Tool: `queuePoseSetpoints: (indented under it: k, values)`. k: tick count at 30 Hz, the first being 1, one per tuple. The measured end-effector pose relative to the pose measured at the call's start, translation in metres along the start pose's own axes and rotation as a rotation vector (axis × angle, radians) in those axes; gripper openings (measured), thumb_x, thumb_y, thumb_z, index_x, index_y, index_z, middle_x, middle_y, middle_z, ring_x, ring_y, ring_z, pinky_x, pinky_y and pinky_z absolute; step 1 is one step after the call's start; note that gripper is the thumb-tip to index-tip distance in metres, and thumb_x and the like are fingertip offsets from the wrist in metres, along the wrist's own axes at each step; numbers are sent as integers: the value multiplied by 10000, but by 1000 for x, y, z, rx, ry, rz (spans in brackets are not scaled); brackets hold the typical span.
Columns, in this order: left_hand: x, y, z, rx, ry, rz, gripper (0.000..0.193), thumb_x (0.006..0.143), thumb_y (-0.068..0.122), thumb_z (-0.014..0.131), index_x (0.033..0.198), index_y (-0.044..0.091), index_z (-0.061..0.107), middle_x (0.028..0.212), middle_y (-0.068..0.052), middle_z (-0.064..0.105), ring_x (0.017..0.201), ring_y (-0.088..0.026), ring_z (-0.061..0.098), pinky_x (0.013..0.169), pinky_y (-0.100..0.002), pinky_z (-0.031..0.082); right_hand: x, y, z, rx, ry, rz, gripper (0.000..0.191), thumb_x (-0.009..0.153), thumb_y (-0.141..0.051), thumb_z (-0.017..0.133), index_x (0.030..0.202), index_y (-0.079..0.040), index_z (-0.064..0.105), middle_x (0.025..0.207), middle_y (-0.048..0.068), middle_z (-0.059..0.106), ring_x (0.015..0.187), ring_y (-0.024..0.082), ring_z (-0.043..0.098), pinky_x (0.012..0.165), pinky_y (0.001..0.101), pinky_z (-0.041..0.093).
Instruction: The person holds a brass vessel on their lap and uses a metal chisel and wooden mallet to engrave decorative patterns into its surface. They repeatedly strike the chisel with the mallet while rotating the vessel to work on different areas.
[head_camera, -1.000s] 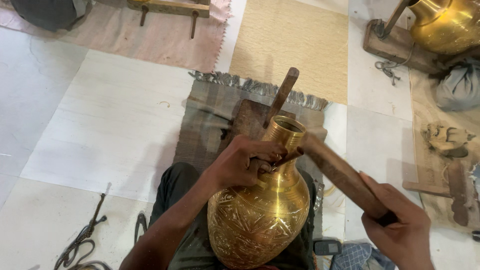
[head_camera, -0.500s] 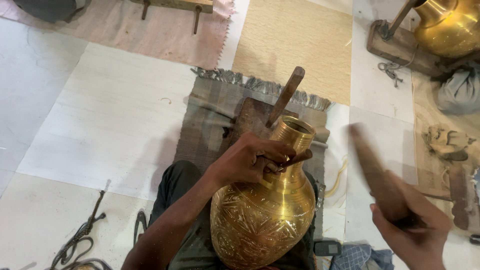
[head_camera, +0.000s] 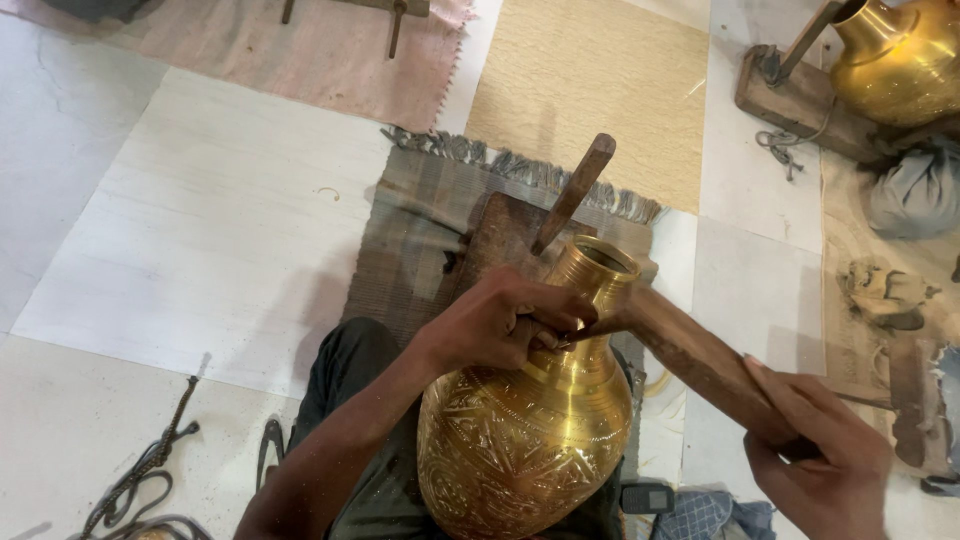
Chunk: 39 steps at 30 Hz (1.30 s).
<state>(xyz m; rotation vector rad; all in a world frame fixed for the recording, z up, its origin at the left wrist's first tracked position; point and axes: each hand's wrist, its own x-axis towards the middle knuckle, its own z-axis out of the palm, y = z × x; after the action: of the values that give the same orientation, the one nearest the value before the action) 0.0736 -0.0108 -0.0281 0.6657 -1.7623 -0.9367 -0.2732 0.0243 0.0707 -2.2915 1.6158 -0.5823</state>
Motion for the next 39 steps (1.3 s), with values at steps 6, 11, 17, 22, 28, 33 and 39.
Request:
queuePoseSetpoints:
  k: [6,11,17,22,28,33,39]
  values:
    - [1,-7,-2,21,10,-16,520,713,-77,812,1206,61,722,1069,-108,795,827,-184,806,721,-307,674,1,-8,3,63,38,-25,714,634,174,727,1333,44,669,1162,210,725,984,234,706,813,321,545]
    - [0,-12,-7,-22,1,28,528,748,-119,729,1241,69,725,1115,-97,794,896,-187,819,781,-269,681,-1,-10,8,160,106,32,682,684,164,702,1349,18,655,1217,185,715,1087,219,705,880,302,562]
    - [1,-16,-7,-35,18,67,627,612,-138,690,1212,42,722,1141,-136,783,932,-240,808,813,-330,668,0,1,8,231,121,23,695,672,178,699,1344,11,646,1269,202,695,1187,233,671,1012,318,519]
    - [0,-20,-11,-78,-5,118,670,636,-143,656,1283,32,684,1163,-146,772,1026,-252,795,934,-350,669,0,11,14,219,165,-82,663,662,135,726,1307,25,619,1294,205,671,1231,238,637,1069,336,490]
    - [0,-26,-9,-62,9,63,635,647,-155,657,1249,44,702,1068,-124,794,865,-200,809,732,-293,665,-1,9,12,34,32,76,698,669,131,744,1349,-12,681,1267,190,719,1071,234,726,881,337,606]
    - [3,-33,-12,-49,-7,137,579,701,-193,606,1209,57,726,1067,-117,803,897,-208,821,728,-294,688,3,-3,12,-124,16,56,699,624,165,729,1297,-23,706,1181,201,742,1023,256,750,829,362,611]
    - [-1,-40,-14,-101,35,144,607,701,-207,624,1249,41,708,1128,-149,779,987,-241,803,855,-331,684,14,-19,14,-71,-30,94,774,600,174,751,1355,26,670,1221,243,712,1058,283,728,841,364,610]
